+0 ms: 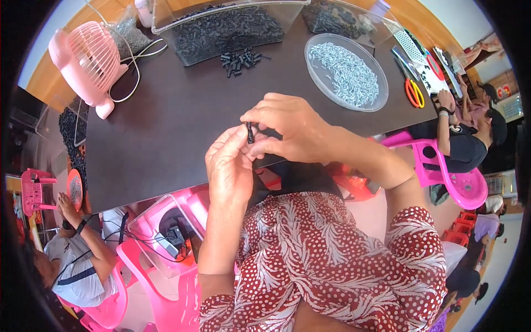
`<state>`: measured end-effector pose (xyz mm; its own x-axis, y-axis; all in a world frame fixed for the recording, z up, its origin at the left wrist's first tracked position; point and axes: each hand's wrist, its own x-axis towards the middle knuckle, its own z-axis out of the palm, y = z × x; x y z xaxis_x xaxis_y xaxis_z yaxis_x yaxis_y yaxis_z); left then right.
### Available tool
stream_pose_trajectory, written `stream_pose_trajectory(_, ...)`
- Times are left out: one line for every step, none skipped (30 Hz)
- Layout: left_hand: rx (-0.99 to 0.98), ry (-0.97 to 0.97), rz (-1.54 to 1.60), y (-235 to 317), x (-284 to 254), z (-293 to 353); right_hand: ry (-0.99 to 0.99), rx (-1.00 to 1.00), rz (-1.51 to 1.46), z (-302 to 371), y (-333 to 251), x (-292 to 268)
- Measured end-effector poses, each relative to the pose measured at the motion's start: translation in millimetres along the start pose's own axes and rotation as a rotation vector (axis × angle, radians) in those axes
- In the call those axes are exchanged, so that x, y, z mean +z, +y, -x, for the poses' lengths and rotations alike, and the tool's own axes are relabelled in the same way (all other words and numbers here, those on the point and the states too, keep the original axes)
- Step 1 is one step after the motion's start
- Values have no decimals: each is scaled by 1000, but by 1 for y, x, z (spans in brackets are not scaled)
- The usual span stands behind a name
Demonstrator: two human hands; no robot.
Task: The person assembles small black plastic components with silver washers by hand.
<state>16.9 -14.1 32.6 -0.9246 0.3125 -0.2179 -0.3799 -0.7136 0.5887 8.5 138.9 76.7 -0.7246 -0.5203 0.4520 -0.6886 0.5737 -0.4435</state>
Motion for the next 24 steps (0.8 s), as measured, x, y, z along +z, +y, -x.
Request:
stream_pose_trajectory(4,0,-15,-1,0,0,51,-31,26,2,0,2)
stream_pose_trajectory(4,0,-15,-2,-2,0,51,-31,26,3,1,5)
stream_pose_trajectory(11,-27,-7,-4,-5,0,80,-53,26,4,1,7)
stream_pose_trajectory(18,-53,1,-5,-6,0,109,-74,27,5,1,9)
stream_pose_trajectory(17,-54,1,-5,-5,2,108,-74,28,6,1,10)
stream_pose_trajectory(22,-56,7,-4,-3,3,134,-96,27,7,1,12)
stream_pose_trajectory(27,-57,13,-4,-2,4,159,-117,26,8,2,13)
stream_pose_trajectory(27,-57,13,-5,-4,4,159,-117,25,9,3,14)
stream_pose_trajectory(36,-64,8,-7,-6,4,178,-131,8,10,4,16)
stream_pose_trajectory(46,-71,4,-7,-7,4,197,-145,-9,11,5,17)
stream_pose_trajectory(46,-70,4,-7,-7,4,196,-145,-10,11,5,19)
stream_pose_trajectory(47,-74,5,-6,-7,5,232,-164,-22,12,4,21)
stream_pose_trajectory(49,-77,6,-5,-7,5,267,-184,-35,12,4,23)
stream_pose_trajectory(49,-76,7,-4,-6,6,266,-184,-35,12,4,23)
stream_pose_trajectory(43,-66,2,-3,-4,7,272,-196,-22,12,4,24)
stream_pose_trajectory(37,-55,-2,-3,-3,7,278,-208,-10,12,4,24)
stream_pose_trajectory(36,-55,-1,-3,-4,7,277,-207,-10,13,4,25)
stream_pose_trajectory(36,-59,-14,-4,-5,7,279,-205,-14,14,4,27)
stream_pose_trajectory(35,-63,-27,-5,-6,6,280,-203,-18,14,5,28)
stream_pose_trajectory(33,-63,-26,-5,-7,6,280,-202,-18,15,5,30)
stream_pose_trajectory(15,-69,-36,-4,-7,7,308,-228,4,16,5,31)
stream_pose_trajectory(-3,-75,-45,-4,-8,8,337,-254,25,16,5,32)
stream_pose_trajectory(-3,-75,-44,-3,-9,8,336,-254,25,17,4,32)
stream_pose_trajectory(-11,-76,-48,-3,-10,8,335,-247,21,17,3,32)
